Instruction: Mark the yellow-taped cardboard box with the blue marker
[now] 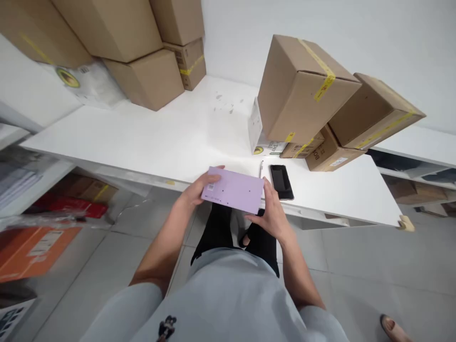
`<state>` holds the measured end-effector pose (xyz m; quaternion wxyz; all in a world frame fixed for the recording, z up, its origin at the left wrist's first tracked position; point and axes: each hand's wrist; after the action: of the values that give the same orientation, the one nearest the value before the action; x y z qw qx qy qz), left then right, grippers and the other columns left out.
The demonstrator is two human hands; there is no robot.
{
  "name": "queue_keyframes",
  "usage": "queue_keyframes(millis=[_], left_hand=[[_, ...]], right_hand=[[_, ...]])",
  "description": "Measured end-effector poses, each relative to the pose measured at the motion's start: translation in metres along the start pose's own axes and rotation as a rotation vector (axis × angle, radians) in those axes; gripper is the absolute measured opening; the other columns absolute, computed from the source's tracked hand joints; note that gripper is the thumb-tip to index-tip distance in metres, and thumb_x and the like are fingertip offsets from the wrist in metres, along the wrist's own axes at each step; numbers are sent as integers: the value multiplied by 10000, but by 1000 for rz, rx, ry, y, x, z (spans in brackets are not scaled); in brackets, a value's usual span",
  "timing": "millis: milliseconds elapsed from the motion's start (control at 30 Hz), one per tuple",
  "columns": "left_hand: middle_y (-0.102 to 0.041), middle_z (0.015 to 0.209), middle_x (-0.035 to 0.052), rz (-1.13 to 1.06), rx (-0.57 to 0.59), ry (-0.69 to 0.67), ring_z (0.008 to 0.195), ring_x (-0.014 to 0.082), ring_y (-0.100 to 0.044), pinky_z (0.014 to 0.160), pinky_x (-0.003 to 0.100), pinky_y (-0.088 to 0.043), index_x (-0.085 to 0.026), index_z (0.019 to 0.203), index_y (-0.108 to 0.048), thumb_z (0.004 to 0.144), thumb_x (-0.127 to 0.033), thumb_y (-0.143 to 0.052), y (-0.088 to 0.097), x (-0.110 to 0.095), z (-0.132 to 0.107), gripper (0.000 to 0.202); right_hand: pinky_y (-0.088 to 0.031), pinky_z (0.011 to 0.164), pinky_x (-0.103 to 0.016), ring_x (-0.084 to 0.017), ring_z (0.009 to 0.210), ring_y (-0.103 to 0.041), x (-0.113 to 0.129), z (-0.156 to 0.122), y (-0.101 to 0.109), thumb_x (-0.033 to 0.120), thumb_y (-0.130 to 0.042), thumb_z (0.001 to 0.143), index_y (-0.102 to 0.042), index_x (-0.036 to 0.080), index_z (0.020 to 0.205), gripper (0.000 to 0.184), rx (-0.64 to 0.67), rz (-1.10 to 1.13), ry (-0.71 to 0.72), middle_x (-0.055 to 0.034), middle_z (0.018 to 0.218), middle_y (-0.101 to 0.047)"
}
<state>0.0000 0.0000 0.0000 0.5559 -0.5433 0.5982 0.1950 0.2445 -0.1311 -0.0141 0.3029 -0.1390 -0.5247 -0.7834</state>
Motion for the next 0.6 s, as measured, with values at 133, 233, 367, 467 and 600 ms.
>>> queue_keyframes(millis=[133, 233, 367, 467, 600], left_hand=[[-760, 903, 119, -44, 209, 104, 856, 266, -704, 755, 347, -536, -165, 1019, -739, 696, -549, -759, -22, 18, 1, 502], [-742, 831, 81, -55, 327, 187, 795, 223, -689, 747, 327, -523, -173, 952, -730, 705, -601, -751, -45, 32, 6, 494], [-703, 844, 29, -35, 400, 288, 749, 178, -642, 705, 302, -502, -226, 1042, -710, 676, -637, -776, -89, 45, 6, 554], [-679, 935, 36, -1, 465, 319, 740, 161, -598, 682, 301, -484, -299, 1230, -666, 717, -716, -707, -119, 50, 7, 663], [-639, 1244, 99, -3, 491, 291, 961, 215, -621, 875, 414, -483, -393, 1451, -492, 759, -753, -649, -130, 48, 11, 795]], right_hand=[[-475, 1094, -588, -343, 1378, -491, 10, -17, 23, 352, -790, 764, -128, 300, 1594, 1062, -21, -44, -122, -178, 1520, -435], [-566, 971, -515, -312, 1223, -600, 7, -38, 51, 402, -801, 724, -239, 265, 1548, 1007, 30, -28, -313, -174, 1474, -479], [-597, 867, -456, -281, 1060, -669, -8, -67, 89, 445, -812, 671, -384, 221, 1447, 914, -12, 77, -529, -146, 1294, -625], [-583, 898, -491, -307, 1067, -671, -24, -90, 111, 470, -833, 611, -491, 216, 1351, 855, -104, 175, -605, -136, 1214, -669], [-600, 813, -517, -342, 982, -682, -62, -115, 137, 514, -869, 491, -597, 191, 1162, 794, -453, 180, -831, -131, 1058, -702]])
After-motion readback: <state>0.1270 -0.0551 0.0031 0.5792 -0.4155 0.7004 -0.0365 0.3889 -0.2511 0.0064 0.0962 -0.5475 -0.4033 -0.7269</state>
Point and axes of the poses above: each hand's wrist, its own z-axis towards the middle knuckle, its own y-axis out of the back of the hand, x = y × z
